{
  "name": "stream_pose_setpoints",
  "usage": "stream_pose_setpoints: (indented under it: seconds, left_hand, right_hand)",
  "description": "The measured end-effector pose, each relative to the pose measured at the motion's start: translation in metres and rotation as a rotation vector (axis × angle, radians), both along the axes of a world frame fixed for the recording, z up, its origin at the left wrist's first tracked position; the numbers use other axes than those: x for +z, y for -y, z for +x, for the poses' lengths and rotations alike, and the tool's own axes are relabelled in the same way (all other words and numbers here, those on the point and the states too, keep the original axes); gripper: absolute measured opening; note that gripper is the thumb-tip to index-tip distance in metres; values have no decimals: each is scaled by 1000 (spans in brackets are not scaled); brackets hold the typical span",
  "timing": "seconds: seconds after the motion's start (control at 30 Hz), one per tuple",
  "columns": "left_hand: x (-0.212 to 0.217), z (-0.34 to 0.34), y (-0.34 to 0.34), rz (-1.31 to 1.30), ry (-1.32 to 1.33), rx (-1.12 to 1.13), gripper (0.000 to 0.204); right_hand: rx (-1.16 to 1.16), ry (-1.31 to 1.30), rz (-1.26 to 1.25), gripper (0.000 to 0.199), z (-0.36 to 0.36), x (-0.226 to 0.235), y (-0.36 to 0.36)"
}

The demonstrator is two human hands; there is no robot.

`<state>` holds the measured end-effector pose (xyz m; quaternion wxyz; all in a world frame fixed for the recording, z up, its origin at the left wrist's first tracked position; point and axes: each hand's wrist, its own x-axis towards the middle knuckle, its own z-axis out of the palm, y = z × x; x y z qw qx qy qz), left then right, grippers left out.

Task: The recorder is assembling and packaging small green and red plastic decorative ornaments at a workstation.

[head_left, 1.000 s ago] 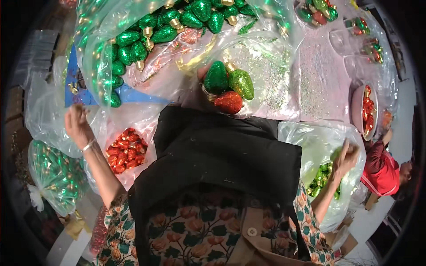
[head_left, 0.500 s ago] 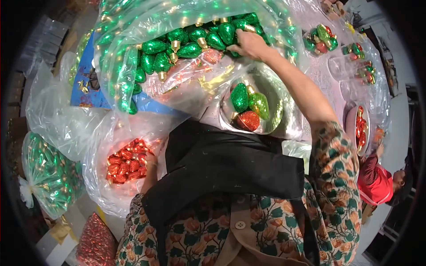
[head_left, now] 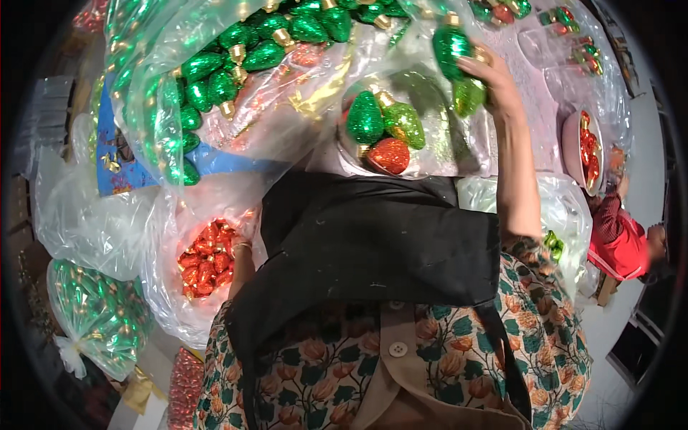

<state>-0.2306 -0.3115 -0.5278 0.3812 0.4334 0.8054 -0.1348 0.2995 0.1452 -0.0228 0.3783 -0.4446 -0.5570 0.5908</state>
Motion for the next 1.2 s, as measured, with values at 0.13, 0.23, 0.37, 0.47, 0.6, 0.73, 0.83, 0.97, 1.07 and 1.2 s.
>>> stream_pose_setpoints:
  seconds: [0.13,0.23,0.37,0.47,0.6,0.73,0.83,0.97,1.07,1.2]
  left_hand:
    - [126,13,85,129,83,229,34]
    - [101,15,58,208,184,348,34]
    - [153,37,36,356,244,615,35]
    - [175,56,-49,470,297,825,35]
    - [296,71,-59,831,371,693,44]
    - [458,115,-142,1083,90,505,57]
    - [541,210,-225,1491,489,243,57]
    - [564,261,-315,1335,526,-636,54]
    - [551,273,-364,1194,490,-886,50]
    - [552,286,-385,912,342,-1084,44]
  right_hand:
    - [71,-421,-48,63,18,6,48]
    - [15,-361,-38,63,28,6,64]
    - [117,-328,16,66,8,19,68]
    - [160,-317,59,68,1,27,73]
    - [108,-316,76,70,12,28,71]
    - [70,-358,26,68,-4,25,80]
    - [94,-409,52,65,-18,21,82]
    - [85,-397,77,61,-18,29,82]
    - [127,-307,49,64,-11,33,83]
    - [157,164,335,58,-10,35,83]
